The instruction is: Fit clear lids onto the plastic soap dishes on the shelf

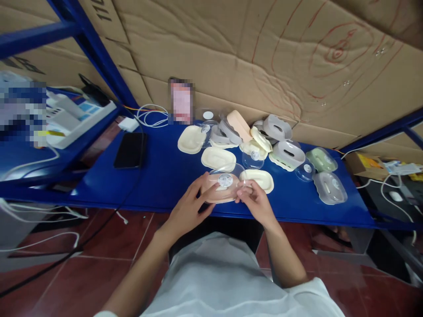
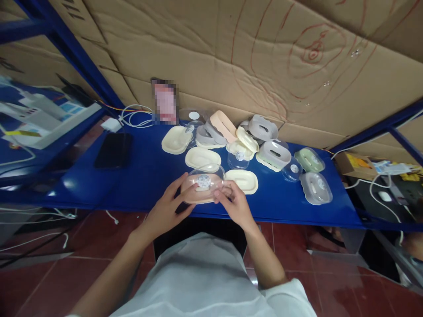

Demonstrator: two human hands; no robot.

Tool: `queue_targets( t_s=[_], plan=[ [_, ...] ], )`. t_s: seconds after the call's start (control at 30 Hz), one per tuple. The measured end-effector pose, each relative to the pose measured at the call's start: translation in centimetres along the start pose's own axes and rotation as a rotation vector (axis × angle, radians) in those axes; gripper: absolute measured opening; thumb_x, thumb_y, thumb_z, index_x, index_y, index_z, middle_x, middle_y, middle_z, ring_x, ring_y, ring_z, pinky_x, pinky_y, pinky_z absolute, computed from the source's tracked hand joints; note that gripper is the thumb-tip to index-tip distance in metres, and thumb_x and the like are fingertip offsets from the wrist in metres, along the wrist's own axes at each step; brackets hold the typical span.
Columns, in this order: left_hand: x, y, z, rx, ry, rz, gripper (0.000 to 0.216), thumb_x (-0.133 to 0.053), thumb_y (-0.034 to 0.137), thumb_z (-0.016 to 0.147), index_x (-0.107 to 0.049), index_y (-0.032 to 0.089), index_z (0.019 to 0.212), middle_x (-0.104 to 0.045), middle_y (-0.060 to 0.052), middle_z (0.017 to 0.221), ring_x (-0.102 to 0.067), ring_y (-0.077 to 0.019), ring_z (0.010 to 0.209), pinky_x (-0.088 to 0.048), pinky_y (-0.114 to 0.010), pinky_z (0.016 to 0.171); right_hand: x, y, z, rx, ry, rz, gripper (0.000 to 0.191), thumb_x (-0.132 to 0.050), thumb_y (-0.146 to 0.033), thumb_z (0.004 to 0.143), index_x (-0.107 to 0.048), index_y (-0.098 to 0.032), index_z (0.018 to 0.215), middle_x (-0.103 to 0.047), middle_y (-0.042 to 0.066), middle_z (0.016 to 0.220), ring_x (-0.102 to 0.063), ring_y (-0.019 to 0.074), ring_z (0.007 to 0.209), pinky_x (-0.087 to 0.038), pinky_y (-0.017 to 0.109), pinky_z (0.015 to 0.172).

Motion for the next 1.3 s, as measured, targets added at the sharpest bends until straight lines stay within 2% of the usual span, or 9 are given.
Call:
queue_targets(
  t_s=[0.13,0.23,0.33,0.4,0.47,0.6,0.73,1.0,1.3],
  plan=[
    [0.1,0.1,0.3,-0.015,-0.049,0.007,0.066,-0.065,0.024,0.102,-0.044,0.036,0.162,-0.039,-0.013,0.171,-0.044,-0.0358,0.157,-0.049,-0.055,0.123,1.3,-0.2,-2.7,0.092,0.195,-0.536,0.033,-0.068,-0.058,0.100,-0.071,-0.025,0.098,-0.078,0.005,0.089,-0.071,0.0216,0.076,-0.061,0.037,0.076],
    [0.0,0.0,0.3,0.005,-0.057,-0.004,0.063,-0.066,0.025,0.101,-0.046,0.035,0.160,-0.040,-0.013,0.170,-0.045,-0.0356,0.156,-0.051,-0.054,0.122,2.6,-1.0,-3.0,0.244,0.347,-0.830,0.042,-0.070,-0.058,0.099,-0.071,-0.024,0.125,-0.076,0.014,0.119,-0.073,0.0323,0.109,-0.061,0.050,0.097],
    [-0.1,-0.1,0.1,0.013,-0.052,-0.042,0.058,-0.065,0.026,0.102,-0.048,0.034,0.158,-0.039,-0.013,0.169,-0.046,-0.0346,0.156,-0.052,-0.053,0.121,2.1,-1.1,-2.1,0.392,0.124,-0.922,0.063,-0.066,-0.050,0.104,-0.048,-0.030,0.160,-0.050,0.015,0.164,-0.046,0.0366,0.154,-0.047,0.059,0.122],
    [0.0,-0.3,0.0,0.033,-0.040,-0.080,0.053,-0.066,0.028,0.103,-0.052,0.034,0.153,-0.039,-0.013,0.168,-0.048,-0.0337,0.154,-0.053,-0.052,0.121,0.9,-0.7,-1.6,0.465,-0.082,-0.959,0.063,-0.060,-0.043,0.108,-0.040,-0.036,0.167,-0.040,0.009,0.173,-0.035,0.0340,0.162,-0.041,0.060,0.128],
    [0.2,-0.6,-0.1,0.068,-0.016,-0.108,0.049,-0.068,0.031,0.102,-0.054,0.032,0.148,-0.040,-0.013,0.166,-0.050,-0.0332,0.152,-0.053,-0.053,0.121,-0.2,-0.2,-1.5,0.517,-0.162,-0.990,0.057,-0.058,-0.037,0.109,-0.044,-0.037,0.165,-0.046,0.007,0.170,-0.039,0.0325,0.160,-0.042,0.058,0.128],
    [0.6,-1.1,-0.3,0.095,0.017,-0.116,0.047,-0.073,0.036,0.100,-0.054,0.031,0.142,-0.046,-0.013,0.162,-0.051,-0.0330,0.152,-0.054,-0.054,0.120,-1.2,0.7,-1.8,0.561,-0.122,-1.064,0.050,-0.065,-0.034,0.106,-0.059,-0.035,0.156,-0.059,0.010,0.158,-0.052,0.0331,0.149,-0.049,0.055,0.123],
    [0.6,-1.4,-0.7,0.046,0.052,-0.086,0.042,-0.074,0.040,0.099,-0.058,0.031,0.137,-0.050,-0.012,0.159,-0.056,-0.0316,0.147,-0.057,-0.053,0.117,-1.1,1.4,-2.1,0.604,-0.149,-1.047,0.050,-0.066,-0.030,0.105,-0.060,-0.036,0.155,-0.059,0.011,0.157,-0.042,0.0339,0.158,-0.045,0.060,0.126],
    [0.5,-1.9,-1.6,-0.043,0.180,-0.049,0.029,-0.077,0.042,0.097,-0.065,0.027,0.118,-0.060,-0.010,0.146,-0.066,-0.0285,0.135,-0.062,-0.047,0.110,-1.4,1.9,-2.4,0.711,-0.211,-0.975,0.055,-0.058,-0.016,0.108,-0.053,-0.035,0.159,-0.059,0.009,0.157,-0.037,0.0274,0.162,-0.043,0.054,0.129],
    [0.4,-1.5,-0.8,0.060,0.078,-0.083,0.039,-0.077,0.042,0.096,-0.061,0.027,0.128,-0.057,-0.012,0.151,-0.060,-0.0304,0.142,-0.057,-0.050,0.115,-0.6,0.9,-1.8,0.712,-0.190,-0.869,0.053,-0.061,-0.024,0.108,-0.053,-0.028,0.160,-0.052,0.014,0.163,-0.034,0.0295,0.163,-0.045,0.052,0.128]
  ],
)
Point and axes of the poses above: each hand's wrist, its own z-axis towards the middle knuckle, its own x-axis out of the back of the hand, y = z × x, the point moved 3 cm from there along z, towards the middle knuckle
